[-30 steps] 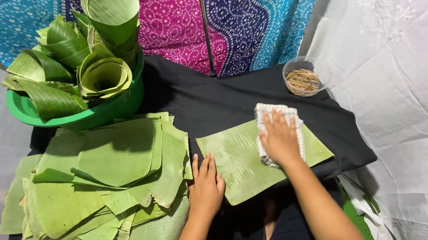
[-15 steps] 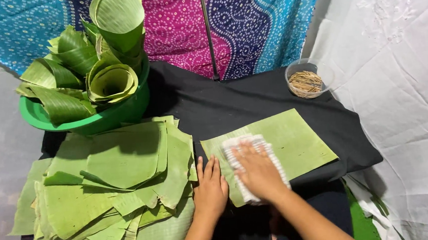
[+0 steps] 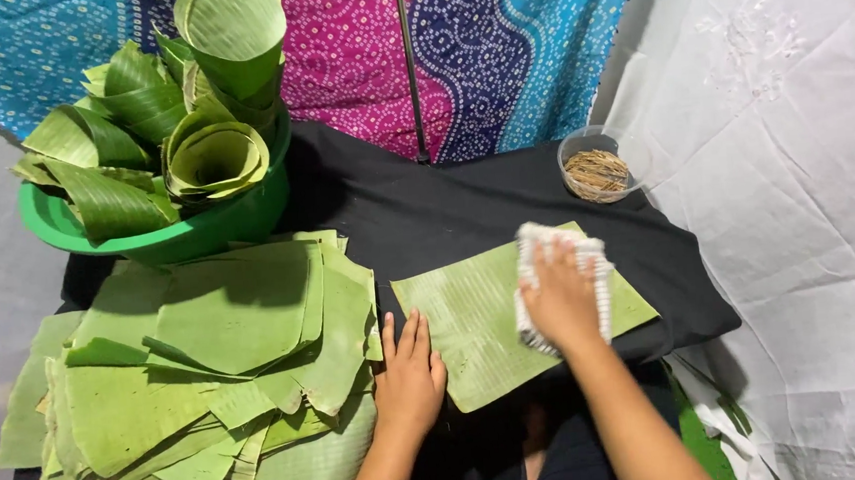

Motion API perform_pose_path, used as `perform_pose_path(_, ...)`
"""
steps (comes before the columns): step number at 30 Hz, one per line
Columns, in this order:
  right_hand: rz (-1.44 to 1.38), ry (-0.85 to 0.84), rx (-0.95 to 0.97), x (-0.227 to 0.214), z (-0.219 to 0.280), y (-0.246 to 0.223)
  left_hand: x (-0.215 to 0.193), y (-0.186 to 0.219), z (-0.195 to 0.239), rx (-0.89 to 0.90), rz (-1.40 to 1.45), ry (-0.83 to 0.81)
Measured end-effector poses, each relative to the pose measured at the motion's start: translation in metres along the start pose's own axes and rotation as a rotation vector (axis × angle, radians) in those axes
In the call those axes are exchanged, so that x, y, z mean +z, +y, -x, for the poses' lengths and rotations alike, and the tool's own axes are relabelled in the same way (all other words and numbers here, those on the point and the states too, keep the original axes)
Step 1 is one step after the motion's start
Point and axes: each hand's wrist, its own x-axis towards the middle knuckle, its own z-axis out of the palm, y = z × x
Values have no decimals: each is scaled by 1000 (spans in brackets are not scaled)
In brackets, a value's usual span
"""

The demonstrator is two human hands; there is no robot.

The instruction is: Wiping banana leaves with a cloth, folding them into cones, and pinning them with small wooden sticks.

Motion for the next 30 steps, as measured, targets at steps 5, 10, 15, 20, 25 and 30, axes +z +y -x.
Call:
perform_pose_path(5, -50, -37, -328, -19, 30, -97, 3, -5, -1, 1, 2, -48)
perform_pose_path(10, -197, -123, -515, -30, 42, -129, 9, -10, 1, 13, 40, -21)
perform_pose_path(15, -146, -103, -346, -13, 3, -80, 0, -4, -1, -1, 25, -45)
perform_pose_path(20, -31, -60, -16, -22, -14, -5, -2, -2, -2, -1, 7, -59)
perform_pose_path(25, 14, 81, 80, -8, -5, 15, 4, -3, -2, -16, -19, -46)
perform_pose_path(30, -55, -10, -86, -9, 19, -46, 4, -3, -1, -10, -3, -21)
